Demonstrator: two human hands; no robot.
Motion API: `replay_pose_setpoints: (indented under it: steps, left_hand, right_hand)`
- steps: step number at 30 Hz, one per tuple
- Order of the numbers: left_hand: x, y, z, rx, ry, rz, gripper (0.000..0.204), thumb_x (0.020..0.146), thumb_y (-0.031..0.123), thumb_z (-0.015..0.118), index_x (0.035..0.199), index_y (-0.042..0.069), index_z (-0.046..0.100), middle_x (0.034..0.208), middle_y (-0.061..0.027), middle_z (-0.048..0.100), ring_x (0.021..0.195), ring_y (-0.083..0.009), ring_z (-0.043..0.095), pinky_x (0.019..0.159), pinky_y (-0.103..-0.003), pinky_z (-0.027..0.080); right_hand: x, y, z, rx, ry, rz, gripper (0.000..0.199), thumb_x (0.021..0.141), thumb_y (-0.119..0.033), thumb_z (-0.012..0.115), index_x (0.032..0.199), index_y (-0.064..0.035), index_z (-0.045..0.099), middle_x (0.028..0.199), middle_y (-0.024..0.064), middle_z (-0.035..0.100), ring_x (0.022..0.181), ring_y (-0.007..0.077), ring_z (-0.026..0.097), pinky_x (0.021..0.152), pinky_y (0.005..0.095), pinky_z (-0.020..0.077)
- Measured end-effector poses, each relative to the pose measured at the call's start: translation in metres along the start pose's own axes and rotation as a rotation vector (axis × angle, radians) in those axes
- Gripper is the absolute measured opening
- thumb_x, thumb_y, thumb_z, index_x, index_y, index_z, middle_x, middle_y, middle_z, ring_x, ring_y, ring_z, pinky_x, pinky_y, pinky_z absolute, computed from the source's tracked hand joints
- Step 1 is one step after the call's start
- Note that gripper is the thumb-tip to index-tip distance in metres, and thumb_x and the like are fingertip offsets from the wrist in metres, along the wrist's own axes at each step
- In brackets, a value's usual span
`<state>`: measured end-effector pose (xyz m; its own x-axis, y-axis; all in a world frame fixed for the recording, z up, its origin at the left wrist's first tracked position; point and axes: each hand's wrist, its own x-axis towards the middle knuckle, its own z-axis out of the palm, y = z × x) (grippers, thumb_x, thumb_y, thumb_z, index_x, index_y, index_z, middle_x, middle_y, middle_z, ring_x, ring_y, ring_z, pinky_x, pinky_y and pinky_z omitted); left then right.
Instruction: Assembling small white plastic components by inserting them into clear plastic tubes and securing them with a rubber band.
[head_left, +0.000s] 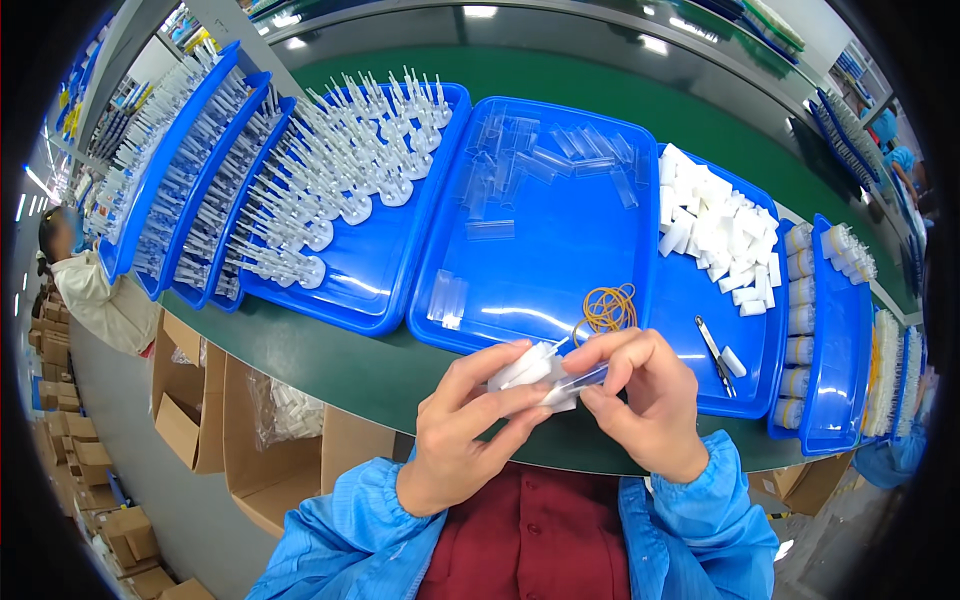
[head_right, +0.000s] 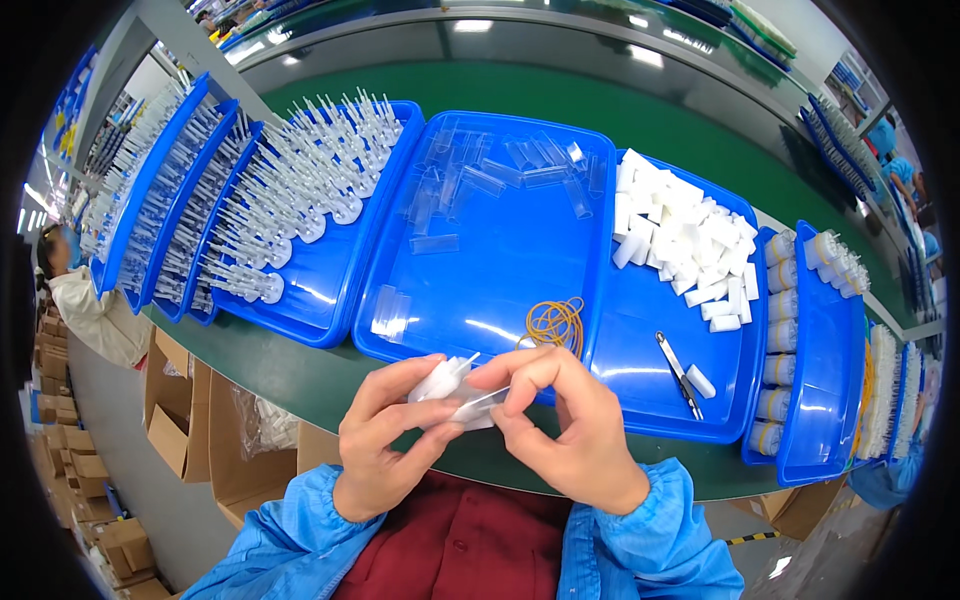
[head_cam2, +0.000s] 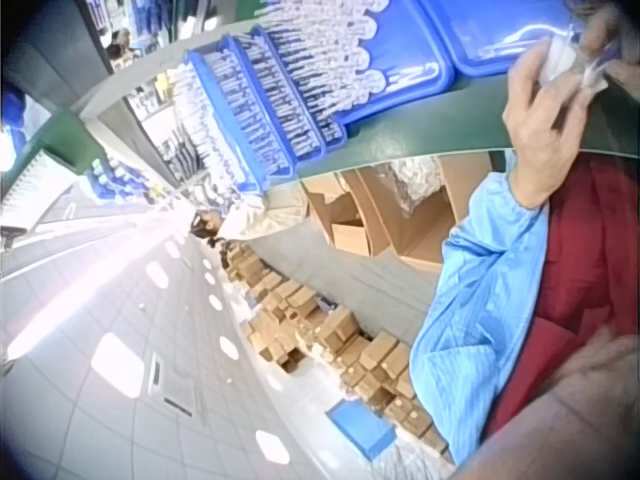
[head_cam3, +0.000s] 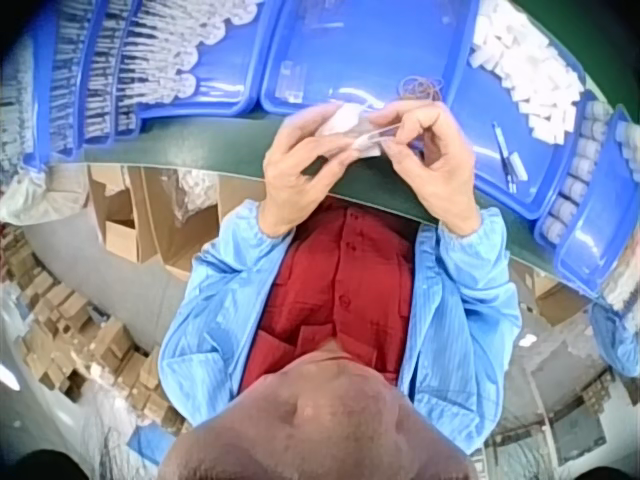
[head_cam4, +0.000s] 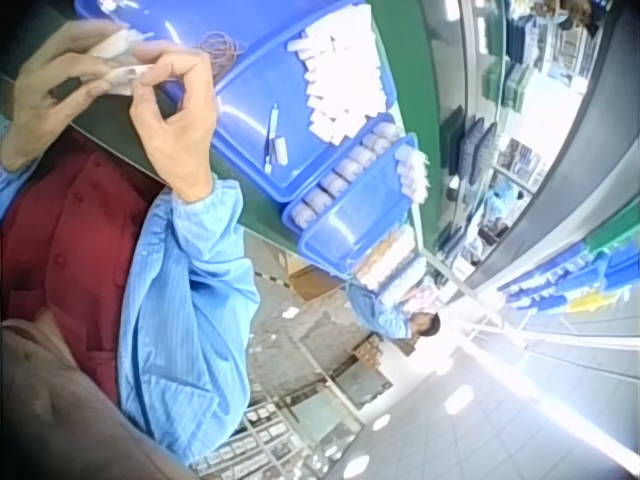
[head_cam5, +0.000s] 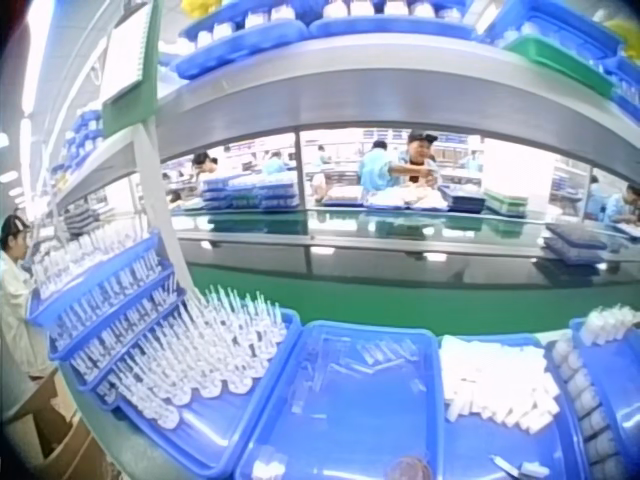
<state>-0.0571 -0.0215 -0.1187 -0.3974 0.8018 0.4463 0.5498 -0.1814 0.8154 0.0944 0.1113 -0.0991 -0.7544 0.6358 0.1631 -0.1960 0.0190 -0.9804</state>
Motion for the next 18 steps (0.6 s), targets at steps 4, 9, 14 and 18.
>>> replay_pose_setpoints:
  steps: [4,9,14,18]
  left_hand:
    - [-0.003,0.003,0.002,-0.002,0.013,-0.075,0.032,0.077,0.000,0.082,0.108,0.006,0.076,0.124,-0.0160,0.065,0.104,-0.0275,0.070,0.083,-0.034,0.059]
    - [-0.008,0.003,0.002,0.008,0.011,-0.145,0.036,0.079,-0.001,0.080,0.114,0.007,0.075,0.125,-0.0166,0.065,0.106,-0.0280,0.069,0.086,-0.035,0.058]
    - [-0.003,0.003,-0.003,-0.053,-0.053,-0.137,0.037,0.085,-0.006,0.073,0.121,0.004,0.072,0.136,-0.0190,0.056,0.112,-0.0286,0.066,0.089,-0.036,0.057]
    - [-0.002,0.001,-0.011,-0.265,-0.127,-0.145,0.038,0.088,-0.012,0.065,0.125,-0.003,0.064,0.139,-0.0200,0.048,0.118,-0.0288,0.062,0.091,-0.037,0.058]
  right_hand:
    - [0.006,-0.005,-0.009,-0.103,-0.121,0.072,0.013,0.088,0.005,0.065,0.091,-0.0042,0.056,0.110,0.0129,0.068,0.105,0.0191,0.063,0.093,0.0343,0.0496]
    - [0.014,-0.005,-0.007,-0.194,-0.246,0.065,0.011,0.090,0.001,0.065,0.098,-0.0021,0.060,0.111,0.0102,0.068,0.104,0.0183,0.064,0.094,0.0323,0.0492]
    - [0.015,0.002,-0.016,-0.218,-0.031,0.068,0.033,0.089,-0.009,0.075,0.118,-0.0011,0.065,0.110,0.0091,0.068,0.101,0.0165,0.065,0.093,0.0308,0.0489]
    - [0.013,0.001,-0.025,-0.081,0.051,0.145,0.028,0.088,-0.010,0.077,0.113,-0.0022,0.068,0.109,0.0085,0.069,0.100,0.0158,0.065,0.095,0.0310,0.0483]
